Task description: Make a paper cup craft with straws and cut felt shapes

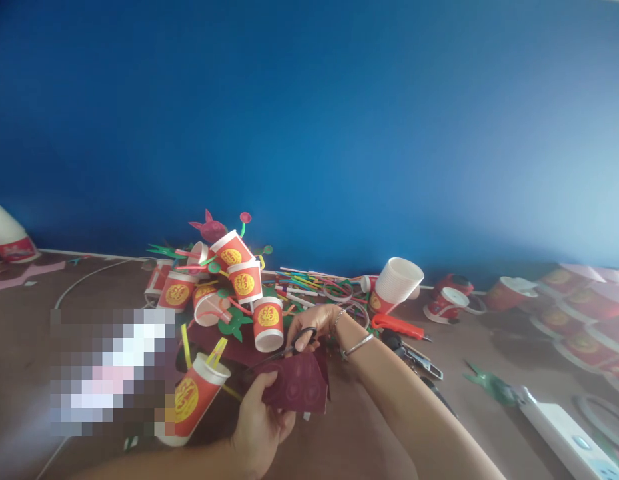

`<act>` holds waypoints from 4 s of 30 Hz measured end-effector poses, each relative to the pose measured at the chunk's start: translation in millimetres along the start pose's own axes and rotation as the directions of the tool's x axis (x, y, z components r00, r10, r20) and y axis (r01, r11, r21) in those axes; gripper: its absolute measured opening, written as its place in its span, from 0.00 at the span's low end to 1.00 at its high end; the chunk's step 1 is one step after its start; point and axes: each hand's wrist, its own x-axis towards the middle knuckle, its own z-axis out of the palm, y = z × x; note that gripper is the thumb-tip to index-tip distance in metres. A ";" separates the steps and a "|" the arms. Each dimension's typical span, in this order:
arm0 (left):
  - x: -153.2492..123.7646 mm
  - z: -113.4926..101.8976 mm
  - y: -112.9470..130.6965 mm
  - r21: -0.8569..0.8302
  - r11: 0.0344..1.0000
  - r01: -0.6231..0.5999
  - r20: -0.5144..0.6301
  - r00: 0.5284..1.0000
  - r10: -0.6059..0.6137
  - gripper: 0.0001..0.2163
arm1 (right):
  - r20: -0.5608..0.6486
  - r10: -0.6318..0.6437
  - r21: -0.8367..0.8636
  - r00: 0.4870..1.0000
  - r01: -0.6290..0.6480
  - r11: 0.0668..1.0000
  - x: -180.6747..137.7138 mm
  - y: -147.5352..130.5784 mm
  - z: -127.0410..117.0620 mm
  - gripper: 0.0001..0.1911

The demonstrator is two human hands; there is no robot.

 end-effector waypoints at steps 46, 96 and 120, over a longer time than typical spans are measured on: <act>27.9 7.2 15.8 0.554 0.534 -0.639 0.246 0.739 0.628 0.22 | -0.832 -0.479 -0.151 0.280 0.717 0.681 16.5 51.5 142.1 0.21; 38.7 -3.4 16.8 0.513 0.737 -0.441 0.187 0.895 0.405 0.24 | -0.887 -0.405 -0.144 0.223 0.700 0.699 20.6 54.8 140.3 0.22; 36.4 4.4 19.1 0.379 0.711 -0.592 0.181 0.801 0.570 0.19 | -0.851 -0.407 -0.068 0.330 0.701 0.710 8.2 57.1 126.5 0.22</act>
